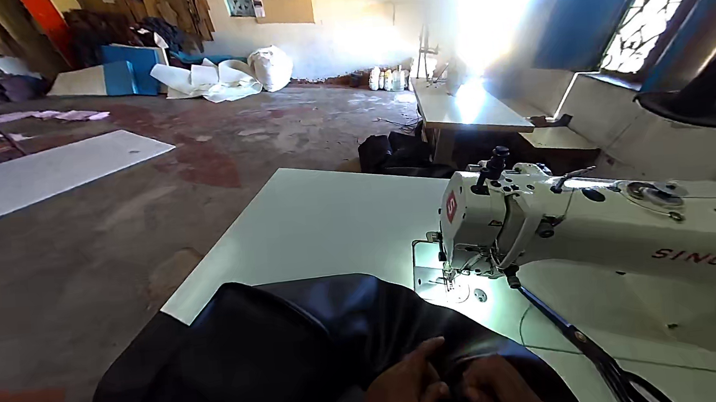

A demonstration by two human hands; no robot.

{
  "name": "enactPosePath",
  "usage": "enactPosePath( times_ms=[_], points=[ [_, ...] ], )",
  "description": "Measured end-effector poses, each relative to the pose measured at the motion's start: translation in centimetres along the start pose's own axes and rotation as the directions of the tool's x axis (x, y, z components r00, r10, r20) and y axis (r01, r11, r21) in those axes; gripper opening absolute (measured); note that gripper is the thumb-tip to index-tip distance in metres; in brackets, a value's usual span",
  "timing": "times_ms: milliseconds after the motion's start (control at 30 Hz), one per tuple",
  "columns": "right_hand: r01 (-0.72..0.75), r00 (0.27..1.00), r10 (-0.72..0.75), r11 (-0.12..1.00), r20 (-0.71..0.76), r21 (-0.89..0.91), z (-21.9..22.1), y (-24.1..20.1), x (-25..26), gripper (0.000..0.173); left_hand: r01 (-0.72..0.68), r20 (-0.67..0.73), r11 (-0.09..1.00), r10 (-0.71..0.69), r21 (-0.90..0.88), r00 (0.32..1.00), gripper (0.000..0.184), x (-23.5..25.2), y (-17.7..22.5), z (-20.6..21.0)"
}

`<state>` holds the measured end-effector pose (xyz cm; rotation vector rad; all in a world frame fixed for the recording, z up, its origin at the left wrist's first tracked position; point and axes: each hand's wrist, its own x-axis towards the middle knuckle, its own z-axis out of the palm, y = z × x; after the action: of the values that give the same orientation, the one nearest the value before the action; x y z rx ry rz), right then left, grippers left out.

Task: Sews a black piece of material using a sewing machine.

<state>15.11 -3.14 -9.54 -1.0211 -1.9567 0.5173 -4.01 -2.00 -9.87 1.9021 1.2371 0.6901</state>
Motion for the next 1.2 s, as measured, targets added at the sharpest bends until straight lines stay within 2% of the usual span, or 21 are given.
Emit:
enactPosePath(
  times_ms=[67,167,300,467,633,767,933,1033,1133,1200],
  points=[
    [0.073,0.994,-0.070,0.997,-0.083,0.040,1.0,1.3,-2.2,0.019,-0.075,0.083,0.997,0.072,0.032,0.994,0.039,0.1,0.1,-0.4],
    [0.102,0.986,-0.093,0.993,-0.139,0.059,1.9,2.4,-4.9,0.020,-0.233,0.096,0.970,0.226,0.064,0.969,0.023,-0.2,-0.3,-0.1],
    [0.155,0.978,-0.151,0.988,-0.142,0.014,2.0,3.0,-5.6,0.016,-0.255,0.104,0.950,0.240,0.182,0.965,0.017,-0.5,0.6,0.1],
    [0.176,0.974,-0.172,0.984,-0.145,0.015,2.3,3.0,-5.2,0.013,-0.123,0.138,0.979,0.101,0.163,0.985,0.022,-1.2,2.6,0.3],
    [0.252,0.966,-0.247,0.965,-0.077,0.066,2.3,3.8,-5.5,0.014,0.029,0.164,0.999,-0.027,-0.015,0.986,0.023,-1.0,2.3,-0.2],
    [0.306,0.952,-0.305,0.952,0.014,-0.032,2.1,3.4,-5.5,0.015,0.108,0.210,0.982,-0.074,-0.156,0.975,0.023,-0.7,1.9,-0.7],
    [0.299,0.954,-0.292,0.948,0.074,-0.108,1.9,2.4,-5.0,0.015,0.246,0.253,0.934,-0.180,-0.258,0.951,0.023,-0.5,2.1,-0.9],
    [0.302,0.953,-0.295,0.949,0.074,-0.097,1.9,2.3,-4.8,0.015,0.251,0.253,0.911,-0.171,-0.327,0.952,0.020,-0.5,1.9,-1.0],
    [0.252,0.968,-0.252,0.968,0.012,-0.016,1.8,1.8,-4.1,0.014,0.152,0.208,0.923,-0.081,-0.353,0.975,0.017,-0.7,1.3,-0.8],
    [0.164,0.985,-0.163,0.986,-0.046,0.012,1.7,1.5,-3.4,0.014,0.092,0.190,0.930,-0.024,-0.357,0.981,0.017,-0.8,0.7,-0.8]
  ],
)
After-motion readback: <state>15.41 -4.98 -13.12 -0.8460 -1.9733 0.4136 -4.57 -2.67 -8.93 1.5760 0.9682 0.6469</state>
